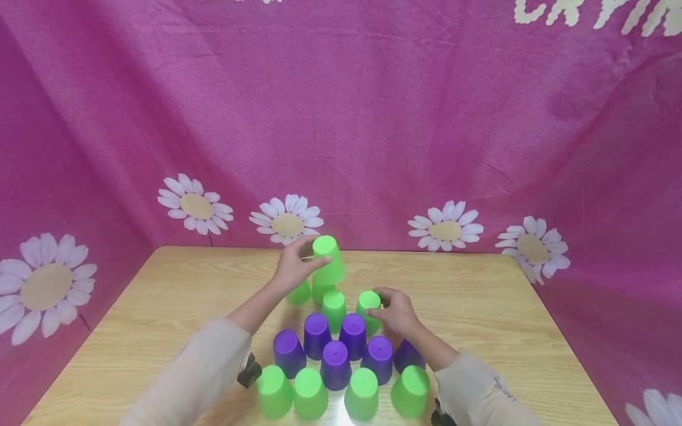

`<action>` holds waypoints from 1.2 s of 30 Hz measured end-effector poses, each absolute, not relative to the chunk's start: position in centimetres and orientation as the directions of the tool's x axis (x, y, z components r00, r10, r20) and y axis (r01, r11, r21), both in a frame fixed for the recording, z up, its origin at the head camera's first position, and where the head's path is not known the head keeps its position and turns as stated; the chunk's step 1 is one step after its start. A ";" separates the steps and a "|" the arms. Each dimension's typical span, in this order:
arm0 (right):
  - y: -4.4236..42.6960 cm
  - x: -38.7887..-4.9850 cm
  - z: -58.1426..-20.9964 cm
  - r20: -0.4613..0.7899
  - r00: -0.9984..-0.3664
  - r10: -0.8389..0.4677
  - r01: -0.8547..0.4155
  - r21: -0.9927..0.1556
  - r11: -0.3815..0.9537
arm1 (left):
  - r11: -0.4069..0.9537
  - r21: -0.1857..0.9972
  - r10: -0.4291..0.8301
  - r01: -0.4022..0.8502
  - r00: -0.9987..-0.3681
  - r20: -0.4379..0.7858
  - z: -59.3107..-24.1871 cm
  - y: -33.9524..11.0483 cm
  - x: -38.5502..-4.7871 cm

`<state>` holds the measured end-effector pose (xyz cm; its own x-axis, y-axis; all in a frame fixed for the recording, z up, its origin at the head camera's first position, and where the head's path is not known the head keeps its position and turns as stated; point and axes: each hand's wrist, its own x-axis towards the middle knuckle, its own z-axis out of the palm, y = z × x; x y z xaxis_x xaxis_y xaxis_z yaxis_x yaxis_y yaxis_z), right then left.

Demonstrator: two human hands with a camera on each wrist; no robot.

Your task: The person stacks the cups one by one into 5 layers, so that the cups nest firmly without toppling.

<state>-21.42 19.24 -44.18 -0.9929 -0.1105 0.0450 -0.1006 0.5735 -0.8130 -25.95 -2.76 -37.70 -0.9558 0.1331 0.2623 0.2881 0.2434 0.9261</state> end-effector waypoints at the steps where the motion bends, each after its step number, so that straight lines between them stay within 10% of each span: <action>1: 19.3 -21.4 -44.2 0.046 -0.993 -0.110 -0.101 -0.813 0.574 | 0.239 0.929 0.129 0.282 -0.958 0.258 -37.7 -2.6 -26.0; 36: 19.8 -21.6 -44.3 0.112 -0.978 -0.175 -0.196 -0.775 0.601 | 0.359 0.882 0.198 0.305 -0.948 0.248 -40.3 0.6 -26.9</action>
